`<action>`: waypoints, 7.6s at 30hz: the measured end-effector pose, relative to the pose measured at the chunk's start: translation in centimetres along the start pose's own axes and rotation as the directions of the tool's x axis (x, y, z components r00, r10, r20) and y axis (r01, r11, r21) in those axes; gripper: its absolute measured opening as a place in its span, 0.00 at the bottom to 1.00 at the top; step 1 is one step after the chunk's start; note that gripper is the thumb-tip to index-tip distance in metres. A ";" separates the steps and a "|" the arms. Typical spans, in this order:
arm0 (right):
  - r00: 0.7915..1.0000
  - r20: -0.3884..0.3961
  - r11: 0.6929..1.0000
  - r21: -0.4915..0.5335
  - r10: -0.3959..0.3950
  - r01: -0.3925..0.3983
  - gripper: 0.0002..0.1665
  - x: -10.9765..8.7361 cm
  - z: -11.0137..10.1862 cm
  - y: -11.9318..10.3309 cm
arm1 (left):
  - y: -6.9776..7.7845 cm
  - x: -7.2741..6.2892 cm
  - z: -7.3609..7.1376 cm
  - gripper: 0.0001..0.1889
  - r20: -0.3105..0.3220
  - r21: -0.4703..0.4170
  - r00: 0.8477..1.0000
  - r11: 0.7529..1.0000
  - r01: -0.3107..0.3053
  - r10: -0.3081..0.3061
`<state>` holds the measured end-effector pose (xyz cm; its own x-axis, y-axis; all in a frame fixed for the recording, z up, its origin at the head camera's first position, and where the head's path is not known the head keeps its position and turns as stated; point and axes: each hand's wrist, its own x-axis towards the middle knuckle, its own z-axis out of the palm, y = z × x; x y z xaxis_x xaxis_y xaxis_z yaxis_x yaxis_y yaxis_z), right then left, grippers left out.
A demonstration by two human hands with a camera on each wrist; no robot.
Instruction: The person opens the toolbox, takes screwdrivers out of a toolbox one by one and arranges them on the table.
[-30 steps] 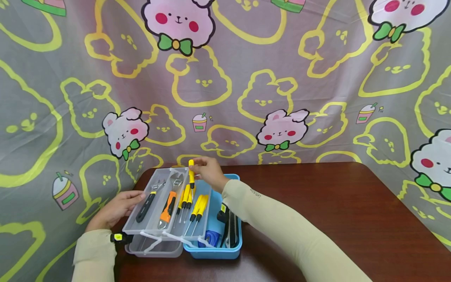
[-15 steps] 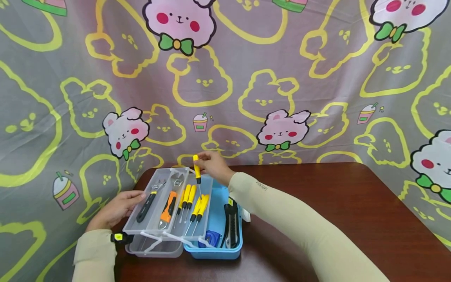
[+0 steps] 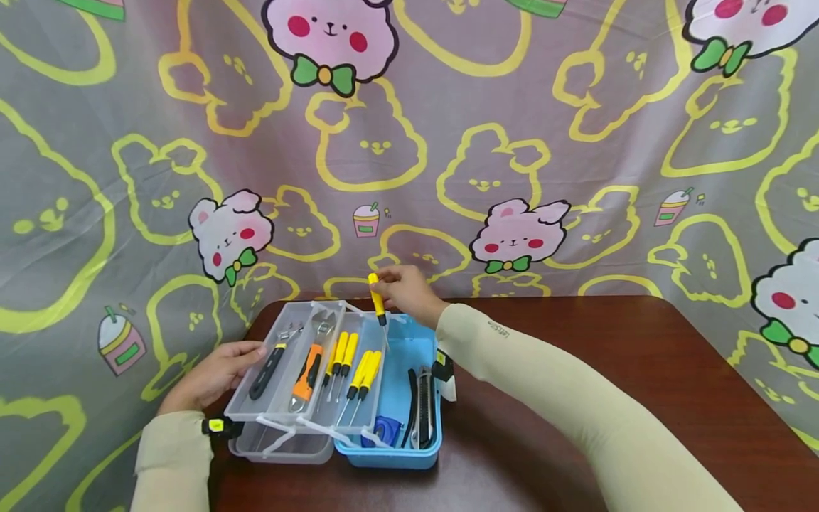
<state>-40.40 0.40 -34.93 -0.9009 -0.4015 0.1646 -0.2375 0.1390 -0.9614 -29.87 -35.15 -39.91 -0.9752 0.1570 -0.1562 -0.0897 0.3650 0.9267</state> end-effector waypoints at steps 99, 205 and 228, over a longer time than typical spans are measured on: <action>0.937 -0.172 0.907 -0.249 0.305 -0.340 0.20 -7.7 -16.0 15.6 | 0.1 -0.1 0.1 0.32 -0.014 0.012 1.000 1.000 0.014 -0.013; 0.957 0.284 0.787 -0.603 0.059 0.130 0.13 -3.0 -0.3 1.8 | -0.2 -0.2 0.2 0.30 -0.003 -0.001 1.000 1.000 -0.010 0.010; 0.932 0.360 0.716 -0.661 0.041 0.224 0.13 -2.0 4.1 0.3 | -0.3 0.2 0.1 0.30 0.025 -0.004 0.998 0.998 -0.057 0.057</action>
<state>-37.16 -2.45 -36.49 -0.7185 -0.6946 0.0347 -0.6120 0.6078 -0.5060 -30.01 -35.15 -40.22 -0.9733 0.2008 -0.1114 -0.0345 0.3517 0.9355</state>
